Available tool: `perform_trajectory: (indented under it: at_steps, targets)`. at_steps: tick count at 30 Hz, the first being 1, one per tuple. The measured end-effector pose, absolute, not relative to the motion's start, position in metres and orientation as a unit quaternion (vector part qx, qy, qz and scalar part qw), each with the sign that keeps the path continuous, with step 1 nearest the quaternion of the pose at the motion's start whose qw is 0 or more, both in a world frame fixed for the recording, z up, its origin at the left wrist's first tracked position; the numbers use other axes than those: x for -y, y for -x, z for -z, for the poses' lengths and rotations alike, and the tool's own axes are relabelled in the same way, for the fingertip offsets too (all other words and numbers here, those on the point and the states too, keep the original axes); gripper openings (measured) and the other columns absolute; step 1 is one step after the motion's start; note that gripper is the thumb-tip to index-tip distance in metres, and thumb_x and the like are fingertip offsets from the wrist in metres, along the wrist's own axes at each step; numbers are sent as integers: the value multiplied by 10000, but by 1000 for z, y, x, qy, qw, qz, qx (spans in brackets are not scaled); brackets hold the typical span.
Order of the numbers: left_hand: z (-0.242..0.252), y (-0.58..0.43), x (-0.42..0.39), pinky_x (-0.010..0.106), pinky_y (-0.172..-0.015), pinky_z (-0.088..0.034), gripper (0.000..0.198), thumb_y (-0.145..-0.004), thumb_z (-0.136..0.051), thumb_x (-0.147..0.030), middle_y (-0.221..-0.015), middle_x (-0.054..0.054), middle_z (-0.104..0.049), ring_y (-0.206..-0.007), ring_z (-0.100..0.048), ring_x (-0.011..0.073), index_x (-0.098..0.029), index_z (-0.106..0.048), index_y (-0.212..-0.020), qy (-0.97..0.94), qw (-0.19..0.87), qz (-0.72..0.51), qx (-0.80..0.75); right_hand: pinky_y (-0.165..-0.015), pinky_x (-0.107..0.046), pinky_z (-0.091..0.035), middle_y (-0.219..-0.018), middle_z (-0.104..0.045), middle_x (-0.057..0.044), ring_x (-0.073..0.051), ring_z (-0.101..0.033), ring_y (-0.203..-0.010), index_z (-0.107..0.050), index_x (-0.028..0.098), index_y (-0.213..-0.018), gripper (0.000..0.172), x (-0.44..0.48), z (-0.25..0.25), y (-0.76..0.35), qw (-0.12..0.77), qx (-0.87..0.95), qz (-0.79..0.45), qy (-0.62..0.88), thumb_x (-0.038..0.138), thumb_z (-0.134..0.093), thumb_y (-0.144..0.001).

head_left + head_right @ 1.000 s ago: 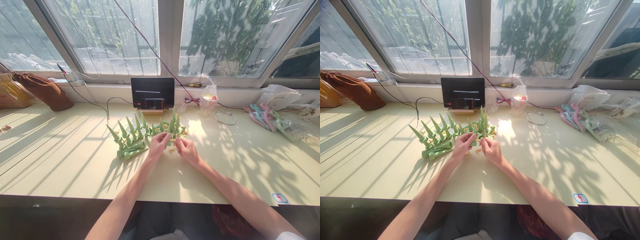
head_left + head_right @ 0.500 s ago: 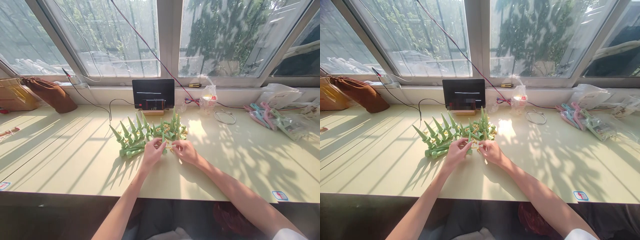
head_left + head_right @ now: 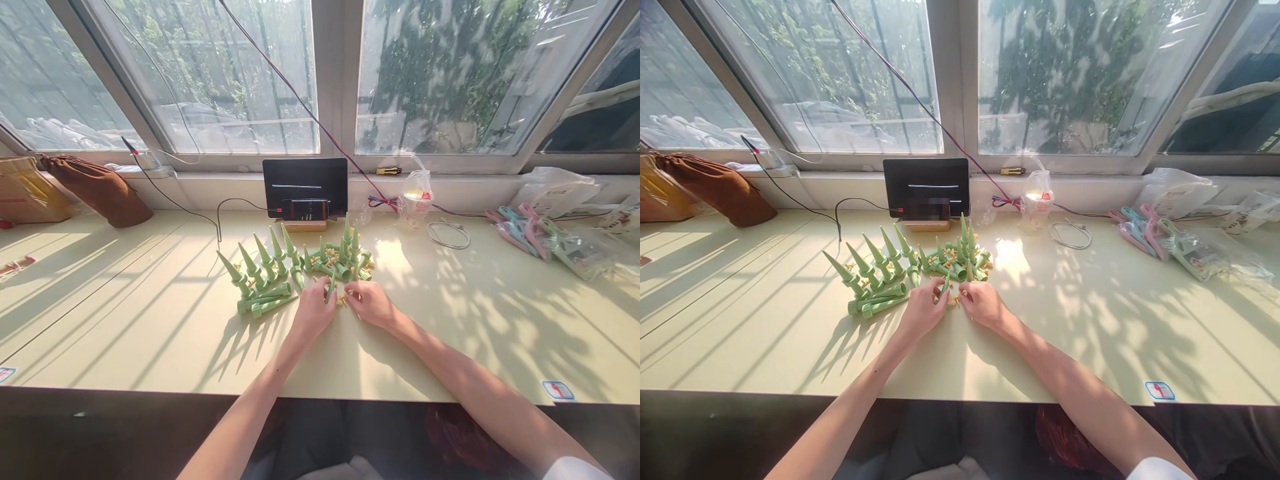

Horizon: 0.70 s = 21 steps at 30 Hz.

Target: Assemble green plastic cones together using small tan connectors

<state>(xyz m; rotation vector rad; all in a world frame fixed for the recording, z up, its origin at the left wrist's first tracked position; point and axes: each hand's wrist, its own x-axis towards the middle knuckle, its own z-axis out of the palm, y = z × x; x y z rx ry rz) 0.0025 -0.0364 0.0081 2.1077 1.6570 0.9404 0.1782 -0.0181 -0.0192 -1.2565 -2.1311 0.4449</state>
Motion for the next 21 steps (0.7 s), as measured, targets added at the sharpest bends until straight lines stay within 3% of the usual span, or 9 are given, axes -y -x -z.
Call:
perform_trajectory:
  at_steps: [15, 21]
  targets:
    - [-16, -1, 21, 308, -656, -425, 138, -885, -538, -229, -771, 71, -665, -733, -619, 222, -178, -663, -912, -756, 100, -313, -567, -590, -266, -372, -660, -588, -15, -157, -509, -581, -548, 195, -831, 86, 21, 18, -179, 341, 787, -192, 477, 196, -484, -888]
    - [-38, -9, 3, 271, -652, -421, 171, -906, -524, -241, -766, 29, -685, -598, -544, 143, -190, -679, -858, -765, 144, -384, -497, -564, -263, -390, -642, -533, 18, -133, -477, -542, -527, 200, -845, 155, 25, 10, -178, 442, 733, -257, 449, 318, -479, -935]
